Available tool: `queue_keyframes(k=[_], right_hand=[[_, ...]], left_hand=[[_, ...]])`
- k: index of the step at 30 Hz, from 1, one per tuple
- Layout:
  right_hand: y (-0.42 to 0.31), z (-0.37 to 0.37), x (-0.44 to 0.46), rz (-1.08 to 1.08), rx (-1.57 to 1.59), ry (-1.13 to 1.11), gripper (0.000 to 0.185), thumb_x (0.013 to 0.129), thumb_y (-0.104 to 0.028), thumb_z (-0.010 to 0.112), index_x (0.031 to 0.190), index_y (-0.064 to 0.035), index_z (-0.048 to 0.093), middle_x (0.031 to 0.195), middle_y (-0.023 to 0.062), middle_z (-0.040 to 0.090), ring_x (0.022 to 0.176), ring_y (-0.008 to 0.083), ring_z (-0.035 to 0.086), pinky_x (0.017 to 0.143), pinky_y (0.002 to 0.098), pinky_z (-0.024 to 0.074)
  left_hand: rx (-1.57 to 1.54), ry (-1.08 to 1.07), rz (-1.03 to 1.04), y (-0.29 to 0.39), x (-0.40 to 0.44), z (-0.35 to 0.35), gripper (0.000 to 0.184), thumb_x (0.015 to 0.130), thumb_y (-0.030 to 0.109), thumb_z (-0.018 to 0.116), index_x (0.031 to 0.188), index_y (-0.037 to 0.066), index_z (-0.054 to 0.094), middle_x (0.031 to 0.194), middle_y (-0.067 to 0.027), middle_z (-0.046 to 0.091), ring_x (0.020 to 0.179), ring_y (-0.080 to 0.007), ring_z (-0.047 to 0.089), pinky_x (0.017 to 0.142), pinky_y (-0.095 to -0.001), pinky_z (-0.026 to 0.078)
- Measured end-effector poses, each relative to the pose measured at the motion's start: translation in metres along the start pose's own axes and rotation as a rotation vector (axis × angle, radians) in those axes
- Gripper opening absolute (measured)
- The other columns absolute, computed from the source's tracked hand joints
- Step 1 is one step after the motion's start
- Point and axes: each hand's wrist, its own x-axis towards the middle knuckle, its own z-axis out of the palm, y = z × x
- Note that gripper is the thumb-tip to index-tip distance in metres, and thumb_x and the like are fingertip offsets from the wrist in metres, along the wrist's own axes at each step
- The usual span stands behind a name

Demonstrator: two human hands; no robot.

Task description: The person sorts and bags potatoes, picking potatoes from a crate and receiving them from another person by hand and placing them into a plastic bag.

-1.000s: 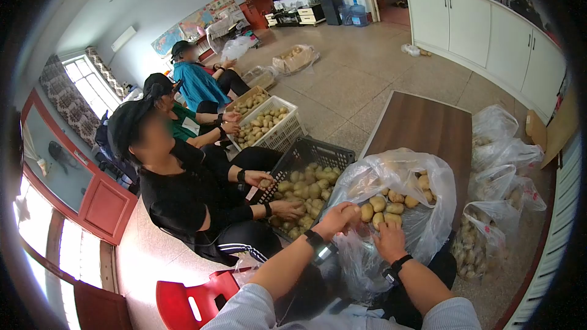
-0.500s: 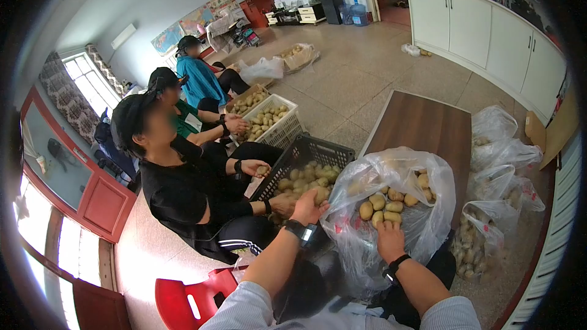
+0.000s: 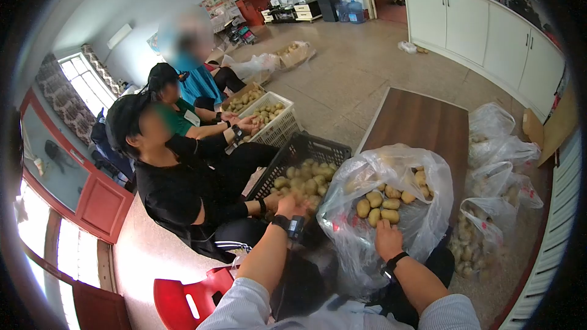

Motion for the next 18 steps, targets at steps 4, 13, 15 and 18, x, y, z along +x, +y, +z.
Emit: queue_keyframes(k=[4, 13, 15, 18], right_hand=[[0.003, 0.000, -0.001, -0.042, 0.036, 0.011, 0.029, 0.077, -0.007, 0.059, 0.105, -0.0063, 0.055, 0.103, 0.0128, 0.057, 0.091, 0.0360, 0.060, 0.077, 0.0438, 0.0508], [0.002, -0.008, 0.004, 0.012, 0.361, 0.002, 0.030, 0.078, -0.003, 0.055, 0.107, -0.0034, 0.055, 0.107, 0.0183, 0.057, 0.095, 0.0417, 0.055, 0.084, 0.0487, 0.0442], [0.006, -0.005, 0.004, 0.035, 0.371, 0.025, 0.030, 0.078, -0.004, 0.055, 0.108, -0.0036, 0.055, 0.107, 0.0187, 0.058, 0.096, 0.0417, 0.056, 0.084, 0.0490, 0.0442], [0.005, 0.004, 0.007, 0.096, 0.404, 0.016, 0.030, 0.079, -0.006, 0.056, 0.109, -0.0036, 0.056, 0.109, 0.0195, 0.058, 0.097, 0.0412, 0.056, 0.085, 0.0487, 0.0443]], left_hand=[[-0.004, -0.038, 0.008, 0.000, 0.002, -0.005, 0.030, 0.097, 0.023, 0.048, 0.122, 0.006, 0.045, 0.108, -0.0164, 0.052, 0.090, -0.0362, 0.058, 0.074, -0.0509, 0.056], [-0.079, -0.065, 0.038, 0.006, -0.010, -0.013, 0.035, 0.095, 0.026, 0.051, 0.123, 0.007, 0.041, 0.111, -0.0178, 0.047, 0.094, -0.0394, 0.057, 0.076, -0.0548, 0.056], [-0.101, 0.069, -0.023, 0.009, -0.015, -0.010, 0.037, 0.095, 0.027, 0.051, 0.124, 0.006, 0.041, 0.111, -0.0190, 0.047, 0.094, -0.0389, 0.058, 0.075, -0.0538, 0.057], [-0.100, 0.030, -0.044, 0.003, 0.004, -0.024, 0.037, 0.096, 0.027, 0.050, 0.125, 0.006, 0.040, 0.111, -0.0197, 0.047, 0.094, -0.0388, 0.058, 0.075, -0.0538, 0.057]])
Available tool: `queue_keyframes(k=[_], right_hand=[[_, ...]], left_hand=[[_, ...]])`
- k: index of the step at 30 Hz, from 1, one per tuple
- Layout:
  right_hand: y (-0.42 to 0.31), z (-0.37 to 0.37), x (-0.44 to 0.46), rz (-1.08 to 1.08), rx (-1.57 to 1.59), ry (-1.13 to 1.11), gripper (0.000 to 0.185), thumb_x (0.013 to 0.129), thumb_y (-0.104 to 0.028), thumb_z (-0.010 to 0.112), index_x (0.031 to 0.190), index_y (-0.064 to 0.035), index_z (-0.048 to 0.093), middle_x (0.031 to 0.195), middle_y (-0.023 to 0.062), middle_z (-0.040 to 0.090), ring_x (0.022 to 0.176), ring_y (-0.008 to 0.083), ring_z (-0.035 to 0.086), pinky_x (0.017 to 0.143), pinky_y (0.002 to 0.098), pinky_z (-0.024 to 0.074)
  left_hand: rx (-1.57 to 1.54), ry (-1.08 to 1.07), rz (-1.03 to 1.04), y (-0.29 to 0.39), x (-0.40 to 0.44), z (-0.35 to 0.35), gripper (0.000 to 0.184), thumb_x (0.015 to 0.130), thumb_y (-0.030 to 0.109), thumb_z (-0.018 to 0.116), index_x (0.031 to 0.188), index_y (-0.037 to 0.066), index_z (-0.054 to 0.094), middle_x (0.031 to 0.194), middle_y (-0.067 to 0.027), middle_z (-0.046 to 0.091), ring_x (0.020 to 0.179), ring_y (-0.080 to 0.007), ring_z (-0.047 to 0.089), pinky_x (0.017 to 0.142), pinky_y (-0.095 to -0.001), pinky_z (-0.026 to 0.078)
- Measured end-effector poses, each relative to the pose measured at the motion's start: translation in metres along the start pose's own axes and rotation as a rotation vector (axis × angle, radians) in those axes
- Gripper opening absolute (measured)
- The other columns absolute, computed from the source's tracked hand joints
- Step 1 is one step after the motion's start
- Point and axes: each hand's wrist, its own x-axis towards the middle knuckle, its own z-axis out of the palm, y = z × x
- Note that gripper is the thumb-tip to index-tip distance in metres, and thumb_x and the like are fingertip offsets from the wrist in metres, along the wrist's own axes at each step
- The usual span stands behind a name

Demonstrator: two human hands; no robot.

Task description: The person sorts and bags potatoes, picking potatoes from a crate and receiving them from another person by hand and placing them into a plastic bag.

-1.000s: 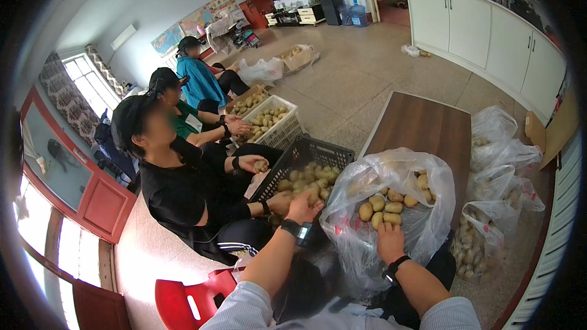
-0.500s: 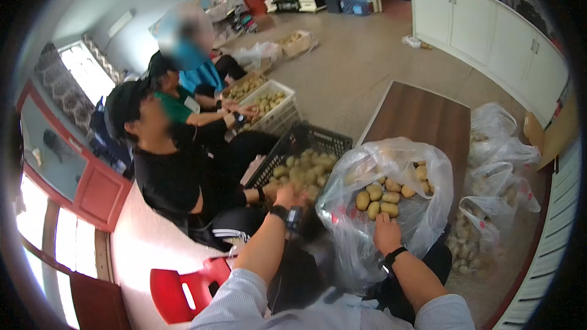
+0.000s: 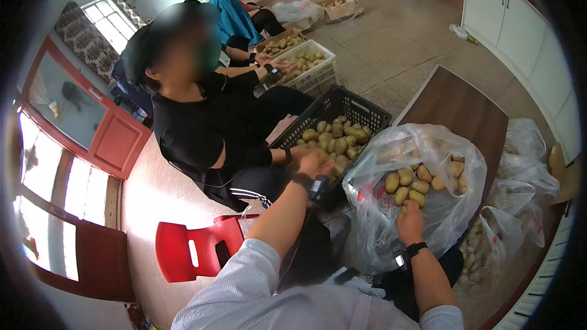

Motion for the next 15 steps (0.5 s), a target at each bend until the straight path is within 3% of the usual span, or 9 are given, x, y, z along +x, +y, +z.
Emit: queue_keyframes(k=[9, 11, 13, 15], right_hand=[[0.019, 0.010, 0.013, 0.113, 0.287, 0.040, 0.028, 0.087, -0.015, 0.050, 0.110, -0.0012, 0.058, 0.110, 0.0200, 0.060, 0.104, 0.0375, 0.057, 0.091, 0.0413, 0.0445], [0.024, 0.011, 0.018, 0.186, 0.506, 0.012, 0.026, 0.089, -0.016, 0.048, 0.107, 0.0000, 0.058, 0.103, 0.0172, 0.061, 0.100, 0.0339, 0.058, 0.091, 0.0381, 0.0440], [0.053, 0.031, 0.021, 0.120, 0.549, 0.104, 0.025, 0.088, -0.016, 0.048, 0.105, -0.0013, 0.059, 0.101, 0.0148, 0.061, 0.097, 0.0308, 0.058, 0.089, 0.0357, 0.0443], [0.055, 0.033, 0.024, 0.047, 0.597, 0.204, 0.024, 0.088, -0.016, 0.048, 0.103, -0.0027, 0.060, 0.098, 0.0123, 0.062, 0.094, 0.0277, 0.058, 0.086, 0.0334, 0.0446]], left_hand=[[-0.012, 0.056, 0.032, 0.001, 0.010, -0.003, 0.036, 0.097, 0.026, 0.048, 0.126, 0.006, 0.040, 0.111, -0.0186, 0.048, 0.096, -0.0380, 0.057, 0.074, -0.0522, 0.058], [-0.040, 0.035, 0.013, -0.003, 0.025, -0.014, 0.035, 0.097, 0.025, 0.047, 0.126, 0.006, 0.040, 0.111, -0.0184, 0.048, 0.095, -0.0378, 0.058, 0.074, -0.0521, 0.058], [-0.107, -0.073, 0.031, -0.007, 0.040, -0.026, 0.034, 0.097, 0.024, 0.047, 0.125, 0.007, 0.041, 0.109, -0.0183, 0.049, 0.092, -0.0379, 0.059, 0.072, -0.0508, 0.058], [-0.046, -0.051, -0.006, -0.005, 0.051, -0.031, 0.034, 0.096, 0.024, 0.047, 0.125, 0.007, 0.042, 0.108, -0.0179, 0.049, 0.090, -0.0379, 0.059, 0.071, -0.0502, 0.058]])
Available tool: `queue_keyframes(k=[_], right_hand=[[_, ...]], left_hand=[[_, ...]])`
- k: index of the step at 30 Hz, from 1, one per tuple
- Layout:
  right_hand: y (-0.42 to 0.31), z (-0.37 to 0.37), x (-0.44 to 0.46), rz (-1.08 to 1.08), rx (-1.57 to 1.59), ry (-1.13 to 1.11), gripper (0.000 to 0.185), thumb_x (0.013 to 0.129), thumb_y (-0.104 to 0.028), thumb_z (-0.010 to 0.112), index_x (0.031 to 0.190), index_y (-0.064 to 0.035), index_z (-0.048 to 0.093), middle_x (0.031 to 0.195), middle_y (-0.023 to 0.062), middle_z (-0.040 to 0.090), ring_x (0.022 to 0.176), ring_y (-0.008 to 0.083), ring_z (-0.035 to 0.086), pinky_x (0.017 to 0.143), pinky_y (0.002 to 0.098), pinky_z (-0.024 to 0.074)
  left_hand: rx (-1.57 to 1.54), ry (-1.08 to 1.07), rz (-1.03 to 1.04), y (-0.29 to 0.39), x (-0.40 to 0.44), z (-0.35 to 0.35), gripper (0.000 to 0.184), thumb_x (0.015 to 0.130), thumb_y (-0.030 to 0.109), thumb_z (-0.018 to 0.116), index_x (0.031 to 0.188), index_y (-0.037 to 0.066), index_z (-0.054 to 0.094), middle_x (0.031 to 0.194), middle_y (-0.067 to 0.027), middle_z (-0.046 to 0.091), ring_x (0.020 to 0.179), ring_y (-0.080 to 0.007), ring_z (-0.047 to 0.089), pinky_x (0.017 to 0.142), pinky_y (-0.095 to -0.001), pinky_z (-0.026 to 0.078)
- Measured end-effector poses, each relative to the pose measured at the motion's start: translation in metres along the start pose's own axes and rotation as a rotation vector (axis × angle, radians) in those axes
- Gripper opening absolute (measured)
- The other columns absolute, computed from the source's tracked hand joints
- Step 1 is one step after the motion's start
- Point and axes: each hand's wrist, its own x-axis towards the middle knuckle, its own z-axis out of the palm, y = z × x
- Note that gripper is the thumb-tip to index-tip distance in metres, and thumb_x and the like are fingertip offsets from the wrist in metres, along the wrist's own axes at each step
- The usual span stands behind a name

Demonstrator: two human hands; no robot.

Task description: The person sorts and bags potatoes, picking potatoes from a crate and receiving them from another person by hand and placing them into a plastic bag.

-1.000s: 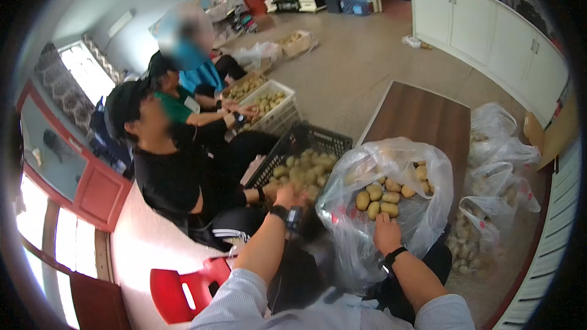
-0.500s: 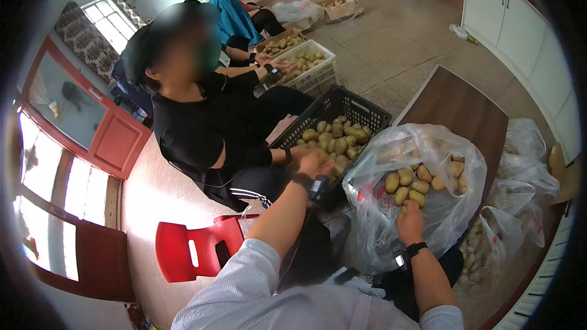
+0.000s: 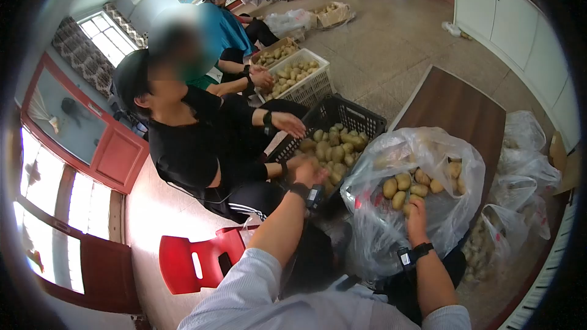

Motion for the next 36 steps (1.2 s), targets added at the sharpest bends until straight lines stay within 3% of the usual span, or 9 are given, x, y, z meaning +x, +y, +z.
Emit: queue_keyframes(k=[2, 3, 5, 11, 15, 20, 23, 30, 36], right_hand=[[-0.032, -0.008, 0.001, 0.493, 0.385, -0.025, 0.023, 0.087, -0.021, 0.050, 0.102, -0.0082, 0.061, 0.092, 0.0076, 0.061, 0.078, 0.0209, 0.059, 0.068, 0.0298, 0.0467], [-0.040, -0.010, 0.002, 0.494, 0.387, -0.022, 0.023, 0.087, -0.021, 0.050, 0.102, -0.0082, 0.061, 0.092, 0.0076, 0.061, 0.078, 0.0209, 0.059, 0.068, 0.0298, 0.0467], [-0.049, -0.014, 0.005, 0.618, 0.493, 0.019, 0.026, 0.086, -0.026, 0.048, 0.104, -0.0123, 0.062, 0.080, 0.0022, 0.057, 0.050, 0.0115, 0.048, 0.040, 0.0246, 0.0335], [-0.050, -0.021, 0.009, 0.809, 0.670, -0.036, 0.030, 0.087, -0.024, 0.051, 0.113, -0.0113, 0.058, 0.080, 0.0035, 0.057, 0.054, 0.0129, 0.051, 0.043, 0.0245, 0.0369], [-0.063, -0.016, 0.004, 0.690, 0.542, -0.083, 0.032, 0.086, -0.018, 0.056, 0.117, -0.0101, 0.055, 0.081, 0.0047, 0.057, 0.055, 0.0131, 0.051, 0.043, 0.0249, 0.0379], [-0.063, -0.009, -0.001, 0.687, 0.397, -0.142, 0.040, 0.082, -0.004, 0.059, 0.121, -0.0089, 0.050, 0.080, 0.0042, 0.056, 0.055, 0.0132, 0.051, 0.045, 0.0254, 0.0387], [-0.058, -0.008, -0.003, 0.668, 0.427, -0.139, 0.043, 0.081, -0.002, 0.059, 0.121, -0.0095, 0.049, 0.080, 0.0053, 0.056, 0.056, 0.0135, 0.052, 0.045, 0.0260, 0.0391], [-0.057, -0.007, -0.003, 0.656, 0.434, -0.110, 0.040, 0.085, -0.005, 0.055, 0.125, -0.0119, 0.049, 0.085, 0.0066, 0.058, 0.057, 0.0143, 0.053, 0.044, 0.0271, 0.0397], [-0.074, -0.010, 0.000, 0.655, 0.442, -0.086, 0.031, 0.094, -0.022, 0.052, 0.123, -0.0116, 0.050, 0.088, 0.0061, 0.058, 0.056, 0.0131, 0.052, 0.043, 0.0257, 0.0379]], left_hand=[[-0.021, 0.000, -0.027, -0.001, -0.002, 0.000, 0.033, 0.096, 0.025, 0.047, 0.123, 0.007, 0.042, 0.107, -0.0175, 0.049, 0.089, -0.0378, 0.059, 0.070, -0.0494, 0.057], [-0.032, -0.001, -0.040, -0.002, -0.002, 0.000, 0.033, 0.096, 0.025, 0.048, 0.123, 0.007, 0.043, 0.106, -0.0173, 0.049, 0.088, -0.0378, 0.059, 0.070, -0.0490, 0.057], [0.018, 0.028, 0.054, -0.001, -0.020, 0.014, 0.032, 0.096, 0.025, 0.048, 0.122, 0.006, 0.043, 0.105, -0.0171, 0.049, 0.088, -0.0376, 0.059, 0.071, -0.0499, 0.057], [0.030, -0.014, 0.112, 0.002, -0.017, 0.008, 0.032, 0.093, 0.020, 0.050, 0.121, 0.006, 0.044, 0.103, -0.0162, 0.047, 0.088, -0.0368, 0.058, 0.073, -0.0500, 0.057], [0.278, -0.116, 0.194, -0.001, -0.002, -0.012, 0.035, 0.091, 0.017, 0.051, 0.123, 0.005, 0.043, 0.104, -0.0162, 0.046, 0.091, -0.0361, 0.057, 0.072, -0.0497, 0.058], [0.142, 0.124, 0.127, 0.008, -0.046, 0.027, 0.034, 0.093, 0.018, 0.050, 0.123, 0.004, 0.044, 0.106, -0.0163, 0.046, 0.087, -0.0337, 0.057, 0.071, -0.0491, 0.060], [0.105, 0.061, 0.047, 0.008, -0.035, 0.015, 0.036, 0.094, 0.018, 0.050, 0.126, 0.005, 0.043, 0.110, -0.0167, 0.047, 0.087, -0.0339, 0.058, 0.070, -0.0487, 0.059], [0.223, 0.025, 0.026, 0.000, -0.004, 0.001, 0.035, 0.094, 0.020, 0.051, 0.126, 0.007, 0.043, 0.108, -0.0141, 0.051, 0.082, -0.0289, 0.060, 0.064, -0.0415, 0.058], [0.337, -0.037, 0.014, 0.002, -0.036, 0.028, 0.035, 0.094, 0.022, 0.052, 0.126, 0.007, 0.045, 0.105, -0.0116, 0.055, 0.076, -0.0237, 0.062, 0.058, -0.0346, 0.056]])
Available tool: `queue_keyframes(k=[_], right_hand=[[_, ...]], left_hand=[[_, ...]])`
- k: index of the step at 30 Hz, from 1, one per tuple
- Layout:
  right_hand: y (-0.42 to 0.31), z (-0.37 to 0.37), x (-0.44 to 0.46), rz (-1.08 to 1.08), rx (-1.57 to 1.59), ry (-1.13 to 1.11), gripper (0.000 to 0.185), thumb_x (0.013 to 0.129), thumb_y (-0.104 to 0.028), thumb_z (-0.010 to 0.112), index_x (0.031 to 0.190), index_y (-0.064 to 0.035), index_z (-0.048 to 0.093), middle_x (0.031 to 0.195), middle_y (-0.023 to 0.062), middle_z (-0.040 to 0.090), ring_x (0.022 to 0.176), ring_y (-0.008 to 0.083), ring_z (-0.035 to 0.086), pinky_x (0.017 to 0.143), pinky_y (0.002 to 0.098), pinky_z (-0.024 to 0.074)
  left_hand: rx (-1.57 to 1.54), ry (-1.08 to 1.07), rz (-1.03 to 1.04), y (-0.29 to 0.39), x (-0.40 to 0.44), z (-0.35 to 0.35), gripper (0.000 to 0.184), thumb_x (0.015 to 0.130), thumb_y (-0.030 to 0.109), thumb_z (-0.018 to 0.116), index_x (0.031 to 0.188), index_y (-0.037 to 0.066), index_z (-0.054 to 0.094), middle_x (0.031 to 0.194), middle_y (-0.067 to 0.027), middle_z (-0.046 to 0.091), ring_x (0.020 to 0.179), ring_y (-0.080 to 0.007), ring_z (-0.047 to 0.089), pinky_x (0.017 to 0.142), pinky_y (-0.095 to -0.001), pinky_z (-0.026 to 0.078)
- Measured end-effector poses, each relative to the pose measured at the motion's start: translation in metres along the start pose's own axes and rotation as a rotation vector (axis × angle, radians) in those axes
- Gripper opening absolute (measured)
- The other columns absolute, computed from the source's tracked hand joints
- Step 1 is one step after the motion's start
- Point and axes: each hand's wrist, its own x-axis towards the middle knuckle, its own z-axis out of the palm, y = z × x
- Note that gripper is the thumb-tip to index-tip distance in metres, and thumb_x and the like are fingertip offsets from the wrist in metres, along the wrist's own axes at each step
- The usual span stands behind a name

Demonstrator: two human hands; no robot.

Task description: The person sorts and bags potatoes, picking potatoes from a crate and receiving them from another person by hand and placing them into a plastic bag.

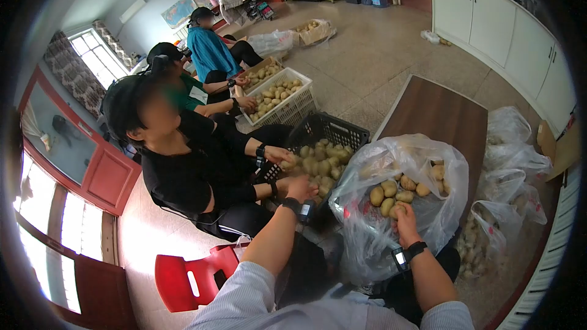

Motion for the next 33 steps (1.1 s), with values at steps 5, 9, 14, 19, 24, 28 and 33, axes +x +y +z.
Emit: queue_keyframes(k=[5, 9, 14, 19, 24, 28, 33], right_hand=[[-0.023, 0.011, -0.010, 0.003, 0.044, -0.064, 0.027, 0.096, -0.037, 0.052, 0.105, -0.0110, 0.053, 0.074, 0.0026, 0.054, 0.050, 0.0106, 0.046, 0.043, 0.0247, 0.0345], [-0.046, 0.031, -0.024, 0.118, 0.075, -0.158, 0.028, 0.096, -0.041, 0.050, 0.091, -0.0143, 0.051, 0.063, -0.0009, 0.047, 0.047, 0.0090, 0.041, 0.042, 0.0240, 0.0306], [-0.056, 0.057, -0.023, 0.228, 0.153, -0.367, 0.041, 0.095, -0.056, 0.046, 0.079, -0.0181, 0.048, 0.054, -0.0059, 0.033, 0.043, 0.0078, 0.029, 0.042, 0.0247, 0.0214], [-0.068, 0.080, -0.030, 0.246, 0.132, -0.285, 0.049, 0.094, -0.059, 0.048, 0.071, -0.0149, 0.049, 0.052, -0.0049, 0.036, 0.040, 0.0078, 0.031, 0.040, 0.0246, 0.0223], [-0.046, 0.078, -0.013, -0.040, -0.072, -0.207, 0.052, 0.096, -0.053, 0.046, 0.080, -0.0046, 0.059, 0.055, 0.0015, 0.049, 0.049, 0.0165, 0.049, 0.046, 0.0305, 0.0371], [-0.005, 0.047, 0.025, -0.595, -0.645, -0.064, 0.034, 0.094, -0.032, 0.055, 0.090, 0.0008, 0.063, 0.066, 0.0138, 0.060, 0.067, 0.0367, 0.060, 0.064, 0.0429, 0.0469], [-0.019, 0.014, 0.009, -0.822, -0.910, 0.143, 0.017, 0.082, -0.016, 0.065, 0.095, -0.0058, 0.065, 0.090, 0.0160, 0.063, 0.088, 0.0364, 0.057, 0.079, 0.0453, 0.0456]], left_hand=[[0.315, -0.052, 0.159, 0.013, -0.064, 0.063, 0.037, 0.092, 0.024, 0.059, 0.122, 0.004, 0.053, 0.097, -0.0098, 0.059, 0.068, -0.0177, 0.061, 0.054, -0.0288, 0.052], [0.590, -0.351, 0.193, 0.013, -0.102, 0.098, 0.044, 0.090, 0.026, 0.062, 0.127, 0.003, 0.053, 0.107, -0.0083, 0.059, 0.076, -0.0184, 0.063, 0.063, -0.0314, 0.053], [0.779, -0.631, 0.192, -0.007, -0.127, 0.123, 0.062, 0.081, 0.025, 0.074, 0.134, 0.006, 0.049, 0.106, -0.0097, 0.061, 0.080, -0.0158, 0.062, 0.055, -0.0272, 0.052], [0.859, -0.725, 0.214, -0.016, -0.147, 0.138, 0.065, 0.078, 0.027, 0.077, 0.135, 0.010, 0.050, 0.102, -0.0084, 0.064, 0.081, -0.0138, 0.062, 0.058, -0.0261, 0.053], [0.698, -0.707, 0.090, -0.014, -0.144, 0.139, 0.042, 0.082, 0.018, 0.070, 0.120, 0.006, 0.057, 0.093, -0.0054, 0.065, 0.076, -0.0124, 0.063, 0.058, -0.0256, 0.052], [0.621, -0.590, 0.021, -0.013, -0.128, 0.133, 0.034, 0.087, 0.017, 0.067, 0.116, 0.004, 0.056, 0.090, -0.0040, 0.063, 0.068, -0.0119, 0.061, 0.057, -0.0261, 0.052], [0.347, -0.440, 0.051, -0.017, -0.099, 0.118, 0.033, 0.093, 0.024, 0.061, 0.115, 0.003, 0.052, 0.090, -0.0039, 0.058, 0.069, -0.0153, 0.061, 0.055, -0.0287, 0.052]])
